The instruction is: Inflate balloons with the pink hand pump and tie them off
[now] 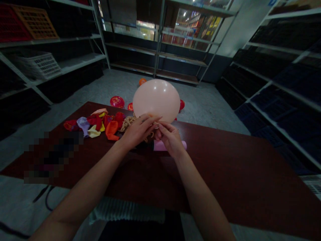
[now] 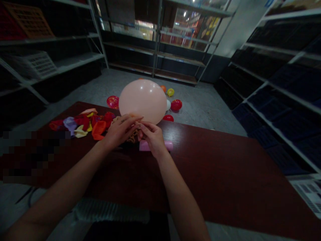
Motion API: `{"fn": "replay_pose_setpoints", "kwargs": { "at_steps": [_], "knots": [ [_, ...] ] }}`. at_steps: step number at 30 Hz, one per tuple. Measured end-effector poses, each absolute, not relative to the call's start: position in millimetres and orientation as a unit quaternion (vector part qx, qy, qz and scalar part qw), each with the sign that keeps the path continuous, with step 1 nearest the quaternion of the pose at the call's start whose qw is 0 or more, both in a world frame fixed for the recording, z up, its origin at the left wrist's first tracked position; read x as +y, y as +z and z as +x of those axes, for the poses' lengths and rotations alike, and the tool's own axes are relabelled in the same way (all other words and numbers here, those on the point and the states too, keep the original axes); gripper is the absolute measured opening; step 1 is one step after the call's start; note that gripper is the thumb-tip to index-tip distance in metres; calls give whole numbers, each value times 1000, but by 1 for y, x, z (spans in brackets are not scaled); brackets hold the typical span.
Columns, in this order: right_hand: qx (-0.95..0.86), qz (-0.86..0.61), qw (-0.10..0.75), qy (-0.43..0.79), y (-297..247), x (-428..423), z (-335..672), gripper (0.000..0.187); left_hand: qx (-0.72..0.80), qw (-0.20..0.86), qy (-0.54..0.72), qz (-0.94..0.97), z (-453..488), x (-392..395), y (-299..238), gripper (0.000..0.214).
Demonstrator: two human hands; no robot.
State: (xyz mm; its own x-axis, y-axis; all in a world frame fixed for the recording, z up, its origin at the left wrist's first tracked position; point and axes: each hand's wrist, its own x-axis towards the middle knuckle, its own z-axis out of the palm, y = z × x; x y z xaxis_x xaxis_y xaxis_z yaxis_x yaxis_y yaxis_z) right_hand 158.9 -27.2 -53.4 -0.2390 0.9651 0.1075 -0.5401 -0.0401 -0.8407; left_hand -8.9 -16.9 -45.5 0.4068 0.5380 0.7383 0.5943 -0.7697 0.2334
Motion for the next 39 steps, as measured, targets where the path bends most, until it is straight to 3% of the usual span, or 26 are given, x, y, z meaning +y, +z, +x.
{"fn": "replay_pose_setpoints", "kwargs": {
  "at_steps": [4, 11, 18, 25, 32, 39],
  "knots": [
    [-400, -275, 550, 680, -55, -26, 161, 29, -346, -12, -404, -847, -9, -19, -42, 46],
    [-382, -292, 554, 679, -53, -26, 160, 26, -346, -69, -439, -826, -7, -19, -40, 35],
    [-354, -277, 581, 678, -54, -27, 154, 25, -319, -39, -440, -839, -2, -22, -37, 19],
    [-346, -256, 593, 680, -53, -31, 149, 29, -305, -20, -521, -797, 3, -25, -35, 12],
    [-469, -326, 589, 572, -51, -35, 152, 27, -364, -216, -629, -652, 13, -23, -38, 25],
    [-605, -437, 585, 317, -52, -45, 152, 12, -347, -473, -667, -460, 24, -23, -42, 40]
  ]
}}
